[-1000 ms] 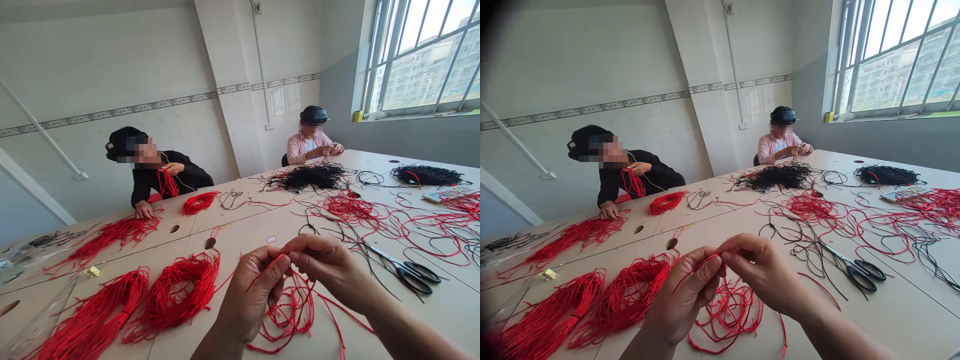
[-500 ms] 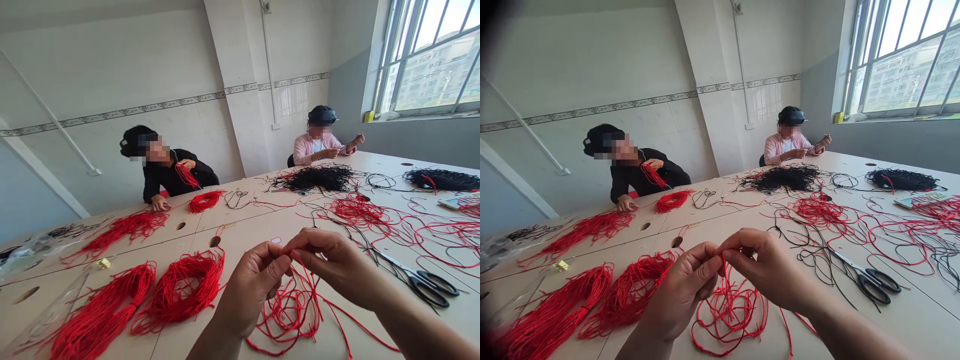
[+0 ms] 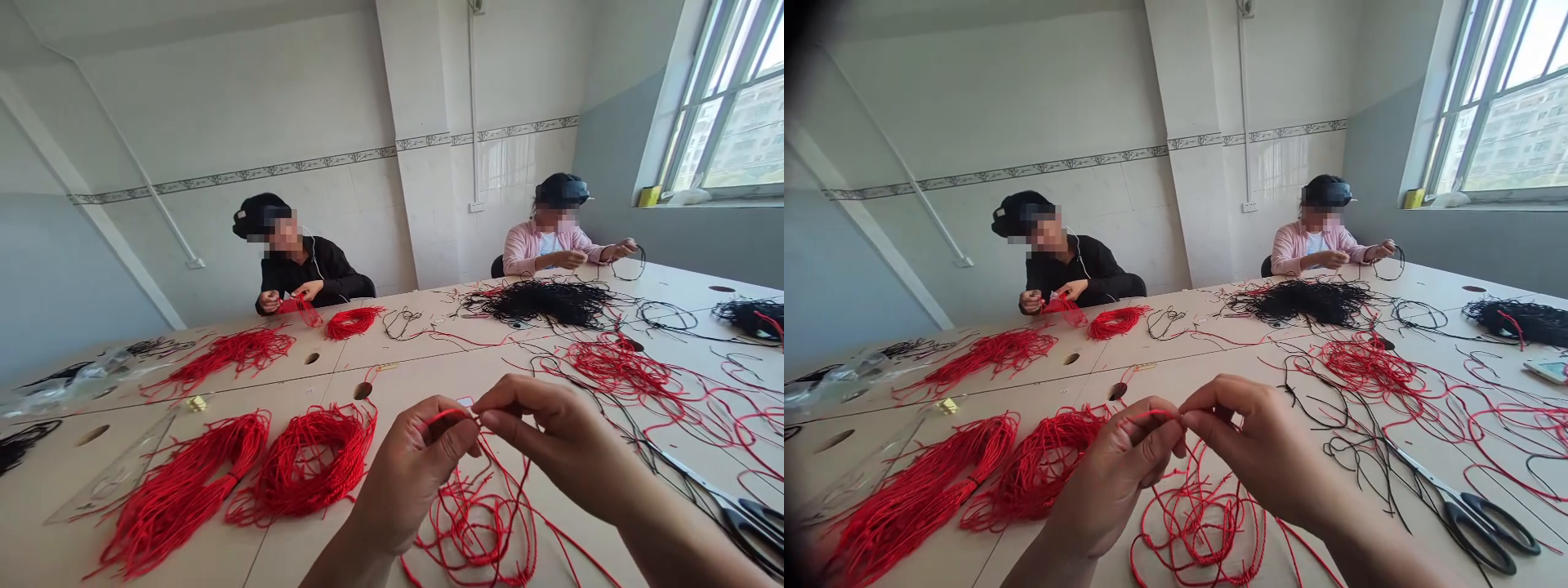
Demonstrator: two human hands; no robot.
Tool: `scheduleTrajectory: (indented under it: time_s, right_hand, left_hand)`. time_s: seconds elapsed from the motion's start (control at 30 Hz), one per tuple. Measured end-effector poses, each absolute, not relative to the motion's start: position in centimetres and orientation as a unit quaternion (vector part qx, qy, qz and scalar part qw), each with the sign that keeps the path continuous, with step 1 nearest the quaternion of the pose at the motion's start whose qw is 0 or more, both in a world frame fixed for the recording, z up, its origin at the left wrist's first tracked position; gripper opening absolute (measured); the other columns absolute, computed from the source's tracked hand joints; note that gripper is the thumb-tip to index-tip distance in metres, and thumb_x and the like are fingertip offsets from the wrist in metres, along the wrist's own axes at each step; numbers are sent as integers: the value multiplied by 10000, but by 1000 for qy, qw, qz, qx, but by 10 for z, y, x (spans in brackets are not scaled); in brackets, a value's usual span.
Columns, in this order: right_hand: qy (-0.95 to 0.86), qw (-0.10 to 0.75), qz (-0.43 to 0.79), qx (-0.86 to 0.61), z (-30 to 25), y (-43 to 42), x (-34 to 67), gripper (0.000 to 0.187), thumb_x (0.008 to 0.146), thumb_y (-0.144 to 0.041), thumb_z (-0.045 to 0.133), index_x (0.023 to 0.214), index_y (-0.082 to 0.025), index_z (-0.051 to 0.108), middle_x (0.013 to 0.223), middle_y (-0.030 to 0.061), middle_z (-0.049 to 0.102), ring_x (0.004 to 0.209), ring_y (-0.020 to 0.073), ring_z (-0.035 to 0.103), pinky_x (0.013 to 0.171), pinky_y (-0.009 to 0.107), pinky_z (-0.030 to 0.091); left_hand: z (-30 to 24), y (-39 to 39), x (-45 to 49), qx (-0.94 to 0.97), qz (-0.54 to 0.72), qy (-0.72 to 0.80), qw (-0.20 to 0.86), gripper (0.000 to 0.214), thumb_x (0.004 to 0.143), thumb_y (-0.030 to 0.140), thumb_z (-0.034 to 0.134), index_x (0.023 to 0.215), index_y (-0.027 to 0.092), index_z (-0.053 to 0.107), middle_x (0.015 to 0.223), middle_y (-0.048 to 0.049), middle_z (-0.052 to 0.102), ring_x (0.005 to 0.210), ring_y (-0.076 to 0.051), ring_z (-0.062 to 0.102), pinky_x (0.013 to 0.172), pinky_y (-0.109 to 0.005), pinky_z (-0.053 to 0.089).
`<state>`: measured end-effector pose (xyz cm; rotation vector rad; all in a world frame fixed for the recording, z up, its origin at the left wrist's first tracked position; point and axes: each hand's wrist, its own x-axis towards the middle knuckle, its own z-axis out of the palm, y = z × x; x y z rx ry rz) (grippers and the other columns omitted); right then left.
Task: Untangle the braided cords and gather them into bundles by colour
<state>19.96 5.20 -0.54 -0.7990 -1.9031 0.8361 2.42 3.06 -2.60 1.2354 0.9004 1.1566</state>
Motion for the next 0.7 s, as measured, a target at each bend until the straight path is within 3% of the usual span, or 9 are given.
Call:
scheduleTrajectory:
  time_s: [0.2,0.4,0.7]
  right_hand:
    - [-767,465,278,-345,-4,53,202,143,868,-212,616,734,-210,667,670,-42,666,610,71,572,579,156,454]
    - [-744,496,294,-337,-6,53,204,121,833,-247,673,718,-209,665,639,-49,649,585,64,571,555,149,447]
    - [-753,496,294,-317,-10,52,209,114,826,-225,693,725,-209,641,656,-55,639,604,56,581,569,119,470]
  left_hand:
    - [-24,31,23,551,474,391,565,302,823,425,715,700,165,623,592,62,475,498,-56,238,481,-241,197]
    - [-23,31,26,521,500,382,577,230,796,381,748,741,177,658,630,41,591,517,-64,284,497,-232,234]
    - [-21,29,27,524,467,371,608,131,788,287,733,765,178,665,669,31,612,567,-69,397,584,-214,343]
